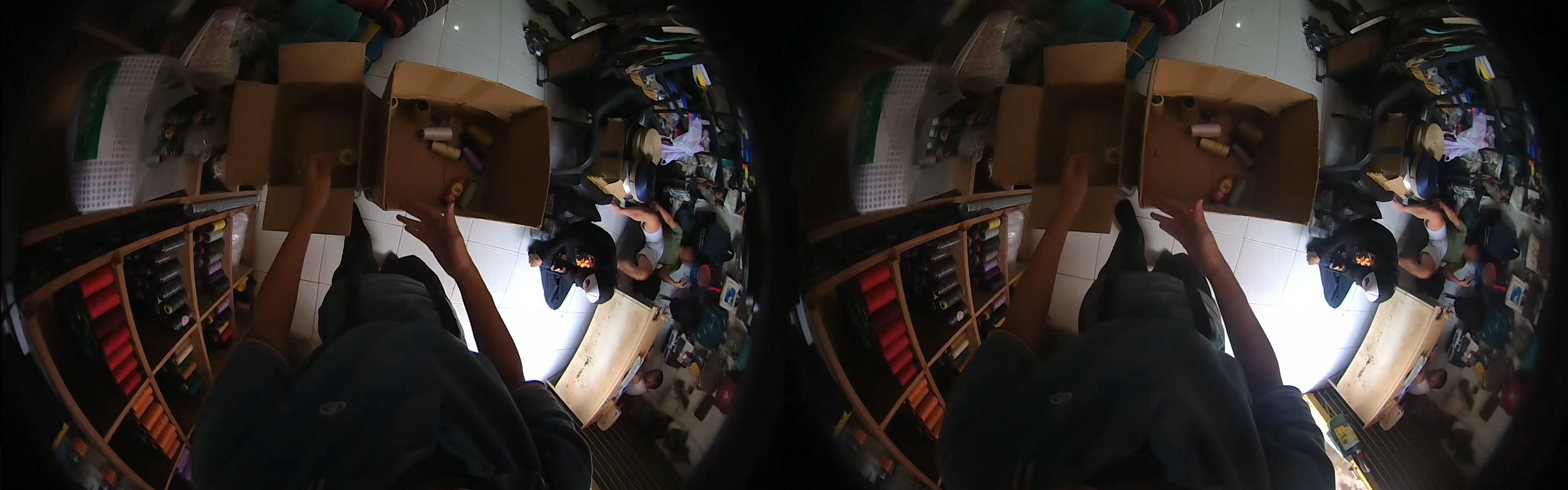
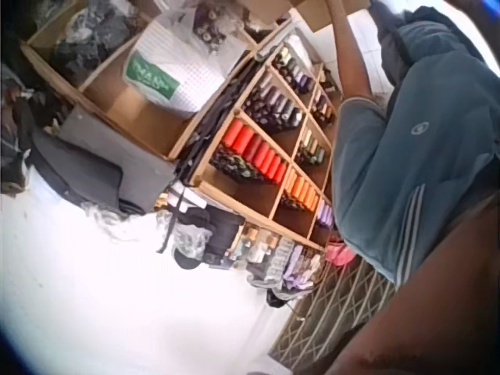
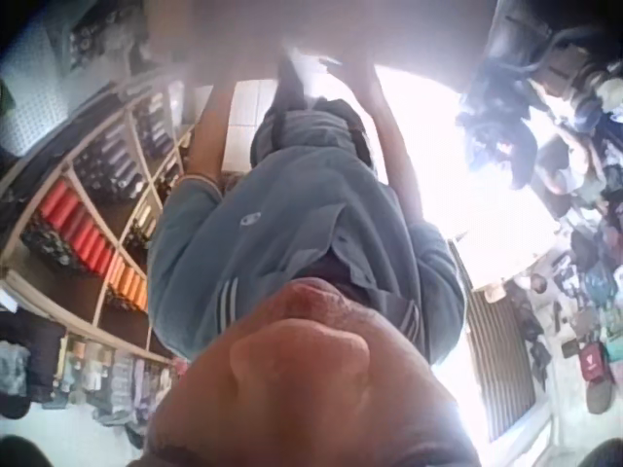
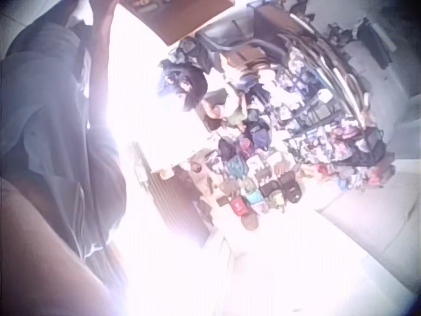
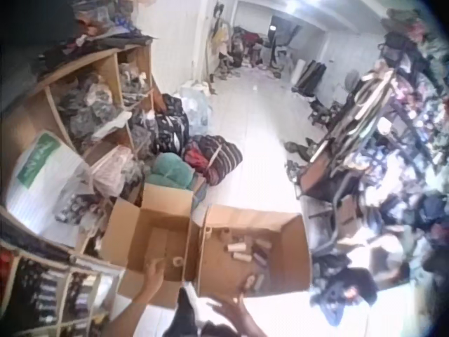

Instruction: The person takes thread spools out of cardboard boxes and places them onto shelves, organizing them by color.

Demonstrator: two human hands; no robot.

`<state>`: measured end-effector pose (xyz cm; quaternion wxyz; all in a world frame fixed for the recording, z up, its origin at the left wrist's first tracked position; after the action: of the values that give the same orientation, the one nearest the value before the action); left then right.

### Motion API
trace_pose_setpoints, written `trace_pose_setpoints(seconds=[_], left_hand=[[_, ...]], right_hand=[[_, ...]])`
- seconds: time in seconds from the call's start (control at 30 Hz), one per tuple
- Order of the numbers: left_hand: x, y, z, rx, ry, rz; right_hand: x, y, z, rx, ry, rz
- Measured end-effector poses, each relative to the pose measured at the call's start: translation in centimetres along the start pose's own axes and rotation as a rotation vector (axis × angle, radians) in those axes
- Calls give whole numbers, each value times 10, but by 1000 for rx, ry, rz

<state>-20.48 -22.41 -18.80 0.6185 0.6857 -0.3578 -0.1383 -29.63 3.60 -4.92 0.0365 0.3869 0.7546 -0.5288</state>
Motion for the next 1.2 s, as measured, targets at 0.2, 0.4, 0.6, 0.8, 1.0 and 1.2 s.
trace_pose_setpoints(seconds=[0.2,0.4,0.6,0.8,1.0,1.2], left_hand=[[-42,-74,49,-261,-279,634],[-55,-178,72,-73,-559,515],[-83,-148,53,432,-381,46],[-83,-126,47,653,-208,-216],[-85,-129,42,745,-124,-331],[-84,-134,39,708,-190,-160]], right_hand=[[48,-17,62,-32,141,52],[135,19,149,-2,171,-505],[166,30,246,157,126,-1639],[180,33,325,537,384,-1920],[184,46,336,535,300,-1905],[197,56,362,745,103,-2133]])
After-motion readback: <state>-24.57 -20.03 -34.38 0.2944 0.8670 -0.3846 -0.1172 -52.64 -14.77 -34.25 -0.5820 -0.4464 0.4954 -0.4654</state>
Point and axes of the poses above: each hand's wrist, its own z-axis towards the middle knuckle, its own x-axis out of the back of the hand, y = z × x, the point moved 5 cm from there along z, towards the middle knuckle, and after that the axes turned 1 degree about -y, right-handed, at the moved point
